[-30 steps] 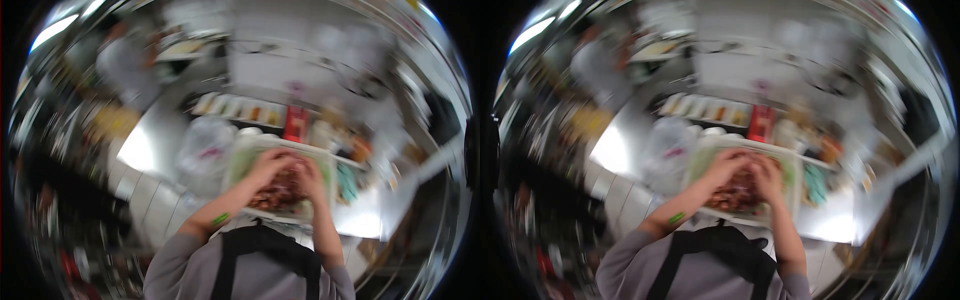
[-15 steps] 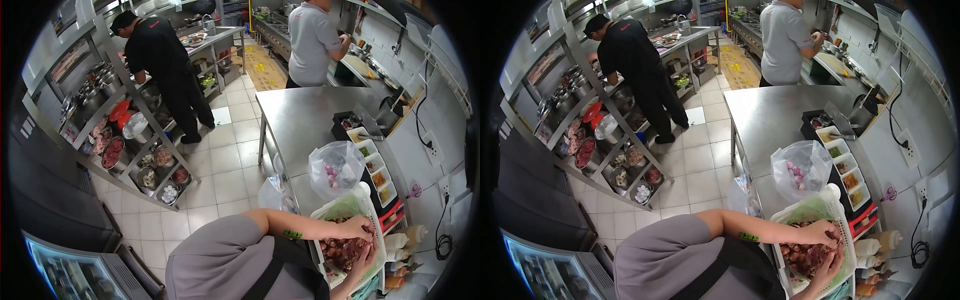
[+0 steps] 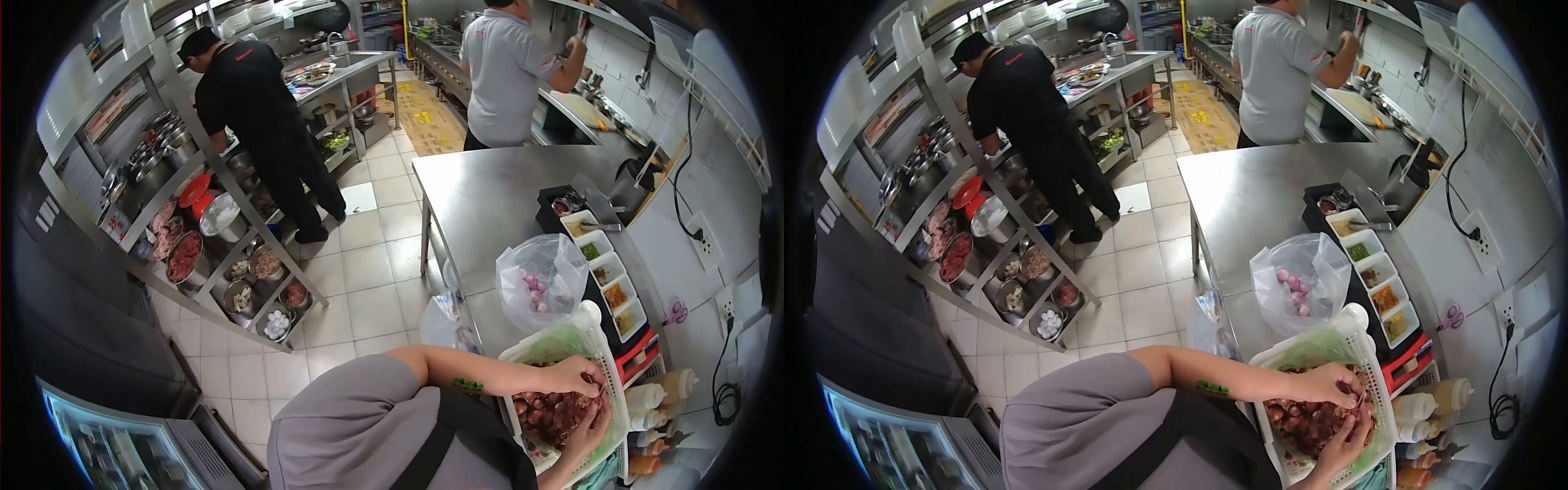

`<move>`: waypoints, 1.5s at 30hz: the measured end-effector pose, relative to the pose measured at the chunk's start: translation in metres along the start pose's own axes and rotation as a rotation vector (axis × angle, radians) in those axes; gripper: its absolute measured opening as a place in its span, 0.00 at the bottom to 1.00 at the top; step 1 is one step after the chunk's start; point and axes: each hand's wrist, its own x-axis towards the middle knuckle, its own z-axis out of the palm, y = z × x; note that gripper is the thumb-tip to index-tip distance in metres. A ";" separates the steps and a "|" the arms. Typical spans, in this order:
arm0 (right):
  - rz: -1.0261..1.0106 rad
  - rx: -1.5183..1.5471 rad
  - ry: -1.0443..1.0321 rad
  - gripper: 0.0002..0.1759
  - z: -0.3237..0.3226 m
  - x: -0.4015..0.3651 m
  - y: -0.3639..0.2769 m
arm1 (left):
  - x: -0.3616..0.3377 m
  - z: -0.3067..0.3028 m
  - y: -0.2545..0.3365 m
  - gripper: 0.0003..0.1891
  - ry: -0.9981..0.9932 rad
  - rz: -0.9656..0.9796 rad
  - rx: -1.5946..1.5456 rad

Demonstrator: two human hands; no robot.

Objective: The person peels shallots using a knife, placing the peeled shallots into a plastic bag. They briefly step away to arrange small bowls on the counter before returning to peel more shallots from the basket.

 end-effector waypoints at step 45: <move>0.106 0.341 0.220 0.14 -0.008 0.004 -0.012 | 0.019 0.004 0.001 0.13 -0.110 -0.227 -0.240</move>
